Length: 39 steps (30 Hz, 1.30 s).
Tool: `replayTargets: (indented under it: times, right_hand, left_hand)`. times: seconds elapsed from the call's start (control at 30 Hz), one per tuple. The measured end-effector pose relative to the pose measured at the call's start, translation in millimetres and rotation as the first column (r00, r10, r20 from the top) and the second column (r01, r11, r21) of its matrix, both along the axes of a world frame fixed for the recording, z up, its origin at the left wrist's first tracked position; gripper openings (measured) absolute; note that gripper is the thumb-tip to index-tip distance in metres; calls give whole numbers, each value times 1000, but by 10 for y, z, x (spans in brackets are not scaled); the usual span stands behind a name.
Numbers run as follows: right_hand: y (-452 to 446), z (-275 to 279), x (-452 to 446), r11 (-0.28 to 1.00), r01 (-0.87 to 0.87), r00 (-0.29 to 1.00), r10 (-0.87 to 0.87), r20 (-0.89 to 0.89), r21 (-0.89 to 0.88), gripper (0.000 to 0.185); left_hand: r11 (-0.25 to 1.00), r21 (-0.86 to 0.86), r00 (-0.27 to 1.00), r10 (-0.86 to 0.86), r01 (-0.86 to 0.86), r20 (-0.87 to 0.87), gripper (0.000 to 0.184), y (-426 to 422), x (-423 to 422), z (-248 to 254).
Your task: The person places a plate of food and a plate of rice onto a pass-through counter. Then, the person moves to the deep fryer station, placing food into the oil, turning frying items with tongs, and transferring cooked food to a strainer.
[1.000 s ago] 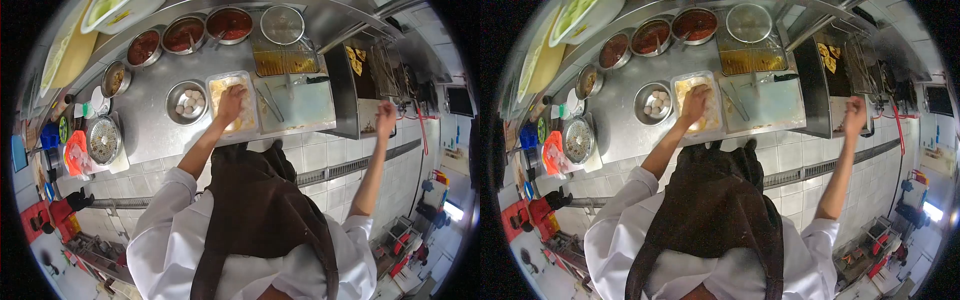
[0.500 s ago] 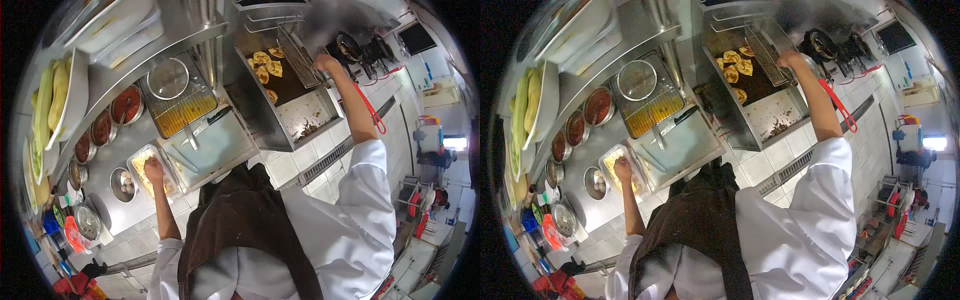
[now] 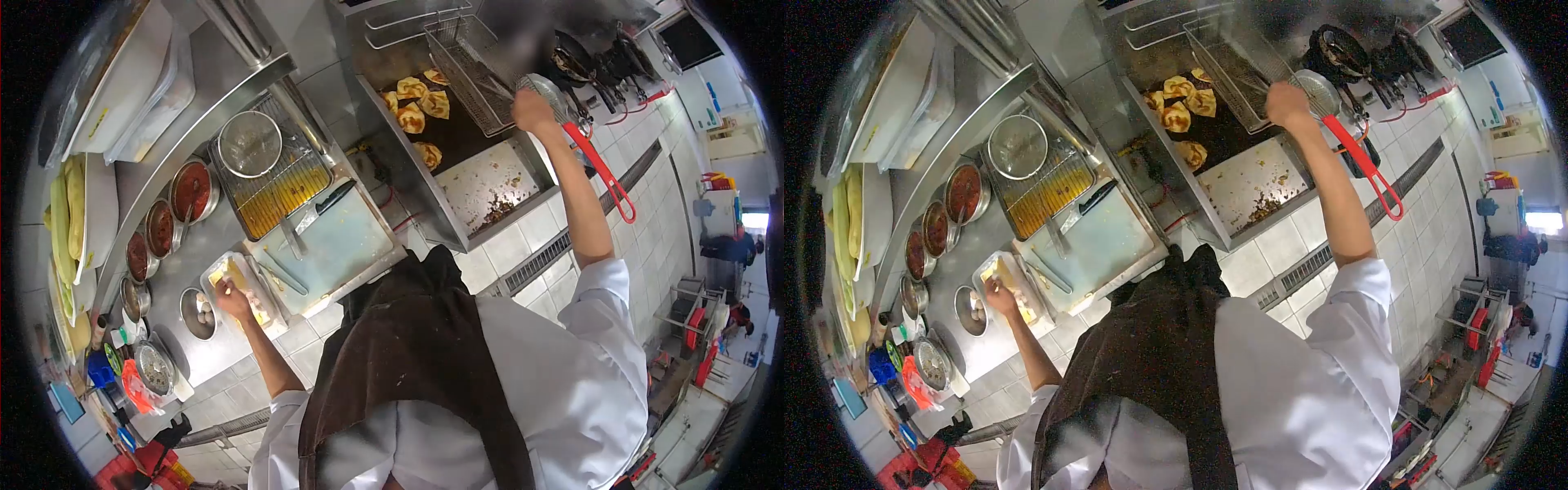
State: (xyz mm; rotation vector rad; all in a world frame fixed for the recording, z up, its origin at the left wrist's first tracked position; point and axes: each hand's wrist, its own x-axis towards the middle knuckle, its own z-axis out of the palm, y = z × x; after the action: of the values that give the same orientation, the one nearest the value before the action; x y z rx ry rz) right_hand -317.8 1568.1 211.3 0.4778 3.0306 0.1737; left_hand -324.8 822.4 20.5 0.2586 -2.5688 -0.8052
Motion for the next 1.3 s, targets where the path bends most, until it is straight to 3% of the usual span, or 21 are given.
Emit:
replayTargets:
  times: [0.07, 0.13, 0.17, 0.2, 0.27, 0.4, 0.47, 0.53, 0.6, 0.67, 0.73, 0.83, 0.87, 0.9, 0.93, 1.03, 1.1, 1.17, 1.2, 1.27, 1.3]
  right_hand:
    - [-67, 192, 152, 1000, -13, 995, 15, -98, 12, 32]
    - [-327, 427, 408, 994, -72, 948, 95, -305, 84, 30]
    - [-498, 536, 536, 998, -43, 924, 54, -379, 37, 27]
    - [-695, 627, 658, 1000, -18, 894, 10, -449, -14, 25]
    - [-1071, 742, 856, 997, 22, 905, -53, -422, -78, 29]
    - [-1416, 117, 1041, 963, -26, 956, -54, -288, -267, 33]
    - [-1377, -457, 945, 957, 40, 965, -112, -237, -289, 27]
    - [-1274, -1043, 798, 945, 105, 970, -166, -178, -311, 21]
    - [-1080, -1536, 601, 935, 136, 965, -200, -171, -327, 22]
    - [-944, -1862, 383, 922, 170, 950, -246, -190, -347, 23]
    - [-920, -1948, 313, 908, 201, 936, -288, -202, -367, 24]
    - [-910, -1647, 353, 846, 311, 916, -388, -101, -434, 22]
    - [-952, -1465, 498, 807, 292, 904, -408, -125, -514, 24]
    - [-989, -1366, 648, 764, 269, 890, -429, -151, -587, 26]
    - [-1012, -1441, 836, 805, 274, 877, -434, -206, -527, 27]
    - [-1119, -1378, 1501, 883, 220, 861, -375, -344, -413, 38]
    - [-1175, -1481, 1865, 765, 340, 791, -547, -274, -546, 35]
    - [-1321, -1232, 2115, 697, 405, 738, -631, -238, -592, 31]
    - [-1373, -1125, 2199, 620, 453, 683, -703, -197, -641, 27]
    - [-1426, -1065, 2338, 621, 475, 674, -712, -195, -624, 26]
    - [-1440, -1047, 2389, 622, 486, 672, -715, -193, -614, 25]
  left_hand:
    - [973, 171, 974, 182, -158, -137, 21, -23, 62, 61]
    - [964, 255, 948, 149, -76, -282, 26, -44, 97, 158]
    - [965, 176, 956, 226, -194, -188, 28, 23, 167, 335]
    - [949, 241, 945, 255, -203, -207, 26, -33, 170, 290]
    - [800, 579, 920, 332, -157, -209, 23, -19, 165, 315]
    - [700, 708, 927, 318, -88, -198, 20, 139, 184, 660]
    - [636, 772, 965, 197, 7, -171, 18, 261, 181, 814]
    - [665, 738, 987, 8, 114, -160, 17, 385, 124, 829]
    - [664, 736, 990, -67, 134, -120, 23, 719, 74, 815]
    - [636, 771, 996, -90, 38, 25, 26, 1396, -31, 1003]
    - [670, 727, 946, -311, 150, 91, 27, 1979, -173, 1063]
    - [551, 739, 701, -697, 387, 152, 18, 3022, -474, 1144]
    - [568, 621, 635, -759, 541, 142, 17, 3353, -599, 1017]
    - [612, 554, 595, -767, 564, 241, 16, 3767, -580, 1193]
    - [449, 593, 506, -859, 669, 79, 16, 4099, -689, 983]
    - [440, 457, 405, -897, 773, 178, 18, 5053, -815, 747]
    - [453, 432, 357, -889, 779, 288, 20, 5634, -943, 443]
    - [468, 451, 329, -875, 760, 355, 21, 6091, -1143, -116]
    - [526, 428, 342, -833, 735, 435, 25, 6278, -1234, -344]
    - [576, 408, 343, -786, 708, 514, 29, 6416, -1221, -369]
    - [693, 297, 485, -690, 657, 536, 35, 6444, -1221, -388]
